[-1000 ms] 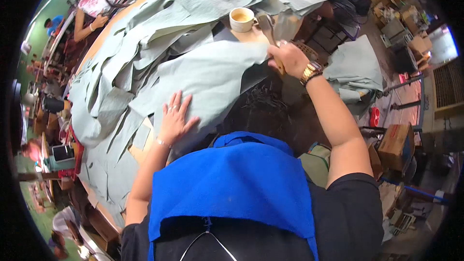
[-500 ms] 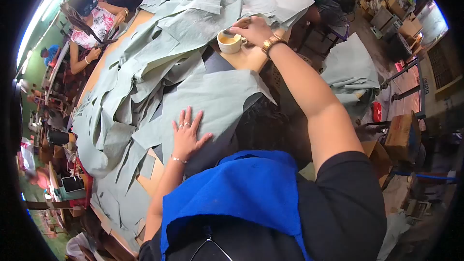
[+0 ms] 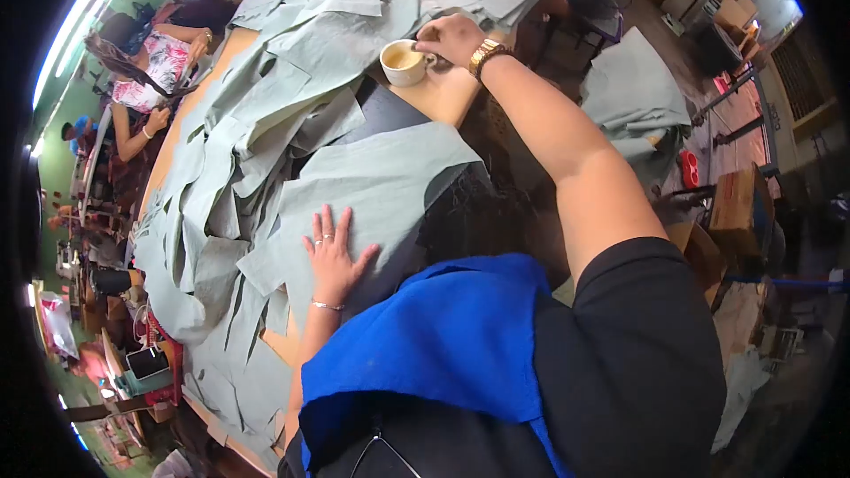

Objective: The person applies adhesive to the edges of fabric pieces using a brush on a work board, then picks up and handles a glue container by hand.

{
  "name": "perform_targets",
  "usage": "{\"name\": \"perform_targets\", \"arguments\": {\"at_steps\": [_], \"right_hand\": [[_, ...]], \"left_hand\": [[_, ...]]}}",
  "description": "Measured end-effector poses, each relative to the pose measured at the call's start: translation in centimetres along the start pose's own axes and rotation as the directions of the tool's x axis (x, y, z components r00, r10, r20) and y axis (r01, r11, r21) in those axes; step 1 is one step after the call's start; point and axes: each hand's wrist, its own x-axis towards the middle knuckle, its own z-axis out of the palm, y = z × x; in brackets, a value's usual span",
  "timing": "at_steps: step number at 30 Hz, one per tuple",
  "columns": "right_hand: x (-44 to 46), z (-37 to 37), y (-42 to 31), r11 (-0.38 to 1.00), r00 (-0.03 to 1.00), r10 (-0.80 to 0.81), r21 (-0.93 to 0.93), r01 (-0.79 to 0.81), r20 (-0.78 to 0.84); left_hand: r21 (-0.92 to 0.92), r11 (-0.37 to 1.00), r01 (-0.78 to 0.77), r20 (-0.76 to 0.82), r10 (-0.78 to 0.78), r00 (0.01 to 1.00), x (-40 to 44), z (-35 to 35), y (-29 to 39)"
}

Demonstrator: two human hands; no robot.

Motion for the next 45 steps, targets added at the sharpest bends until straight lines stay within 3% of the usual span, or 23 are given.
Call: {"name": "perform_targets", "arguments": {"at_steps": [2, 4, 6, 9, 10, 12, 15, 16, 18, 20, 21, 22, 24, 27, 30, 31, 34, 36, 39, 40, 42, 45], "right_hand": [[-2.6, -0.2, -0.2, 0.998, 0.997, -0.06, -0.02, 0.061, 0.049], [-5.5, -0.2, -2.3, 0.978, 0.985, 0.145, 0.14, -0.158, 0.099], [-9.4, -1.1, -5.6, 0.862, 0.973, 0.23, 0.461, -0.212, 0.018], [-14.6, -2.7, -7.9, 0.899, 0.951, 0.31, 0.33, -0.289, -0.013], [-16.3, -2.8, -9.0, 0.869, 0.937, 0.349, 0.381, -0.315, -0.023], [-18.8, -3.0, -10.4, 0.913, 0.939, 0.342, 0.249, -0.324, -0.033], [-20.6, -1.5, -10.8, 0.947, 0.968, 0.246, 0.224, -0.229, -0.051], [-20.7, -1.2, -10.8, 0.969, 0.989, 0.136, 0.215, -0.119, -0.064], [-21.0, -2.3, -10.9, 0.985, 0.986, 0.156, 0.086, -0.151, -0.051], [-21.1, -4.1, -10.5, 0.962, 0.961, 0.275, 0.013, -0.274, -0.035], [-20.8, -4.3, -10.3, 0.981, 0.977, 0.157, -0.092, -0.171, -0.143], [-20.7, -4.5, -10.5, 0.979, 0.974, 0.186, -0.063, -0.196, -0.132], [-20.3, -2.6, -10.8, 0.964, 0.966, 0.227, 0.167, -0.206, -0.125], [-20.8, -2.1, -10.8, 0.935, 0.962, 0.268, 0.227, -0.272, 0.047], [-21.5, -4.6, -9.4, 0.933, 0.934, 0.358, -0.027, -0.358, 0.005], [-21.3, -4.8, -9.1, 0.964, 0.965, 0.258, -0.057, -0.261, -0.058], [-20.5, -3.0, -11.1, 0.954, 0.983, 0.181, 0.244, -0.176, 0.002], [-21.0, -1.9, -10.2, 0.946, 0.991, 0.106, 0.3, -0.126, 0.08], [-21.1, -4.7, -8.6, 0.968, 0.967, 0.251, -0.003, -0.251, 0.028], [-21.1, -5.2, -8.4, 0.976, 0.976, 0.217, -0.004, -0.217, 0.013], [-20.6, -4.5, -9.7, 0.972, 0.983, 0.183, 0.146, -0.183, 0.013], [-20.6, -2.2, -10.4, 0.931, 0.977, 0.124, 0.321, -0.174, 0.171]], "left_hand": [[-0.005, 1.0, -0.017, 0.001, 0.017, 1.0, 0.1, -0.2, -0.6], [-0.013, 0.999, -0.048, -0.008, 0.048, 0.999, 0.4, -0.2, -0.6], [-0.019, 0.997, -0.079, -0.009, 0.079, 0.997, 1.3, -0.2, -0.1], [-0.04, 0.993, -0.11, 0.005, 0.11, 0.994, 2.8, 0.0, 1.0], [-0.036, 0.993, -0.114, 0.001, 0.114, 0.993, 3.0, 0.2, 1.1], [-0.022, 0.992, -0.125, -0.009, 0.125, 0.992, 3.3, 0.5, 1.0], [-0.019, 0.99, -0.141, -0.014, 0.141, 0.99, 3.3, 0.7, 0.8], [-0.016, 0.989, -0.144, -0.013, 0.144, 0.99, 3.3, 0.8, 0.8], [-0.007, 0.988, -0.152, -0.013, 0.152, 0.988, 3.4, 0.8, 0.7], [-0.008, 0.986, -0.168, -0.014, 0.168, 0.986, 3.6, 0.8, 0.8], [-0.009, 0.985, -0.175, -0.013, 0.175, 0.985, 3.7, 0.8, 0.8], [-0.009, 0.983, -0.184, -0.015, 0.184, 0.983, 3.9, 0.9, 0.8], [-0.007, 0.979, -0.202, -0.021, 0.202, 0.979, 4.4, 1.1, 0.9], [-0.002, 0.978, -0.209, -0.009, 0.209, 0.978, 4.9, 1.1, 1.0], [0.014, 0.973, -0.23, -0.011, 0.23, 0.973, 5.4, 1.2, 0.9], [0.013, 0.97, -0.242, -0.017, 0.242, 0.97, 5.7, 1.3, 0.8], [0.003, 0.959, -0.284, -0.027, 0.284, 0.959, 6.9, 1.5, 0.7], [-0.011, 0.95, -0.312, -0.02, 0.311, 0.95, 7.8, 1.2, 0.6], [0.003, 0.936, -0.351, -0.01, 0.351, 0.936, 9.3, 1.3, 0.2], [0.01, 0.93, -0.367, -0.006, 0.367, 0.93, 9.8, 1.3, 0.3], [0.025, 0.915, -0.403, 0.005, 0.403, 0.915, 10.9, 1.2, 0.4], [0.03, 0.895, -0.445, 0.03, 0.444, 0.896, 12.6, 1.3, 0.6]]}}
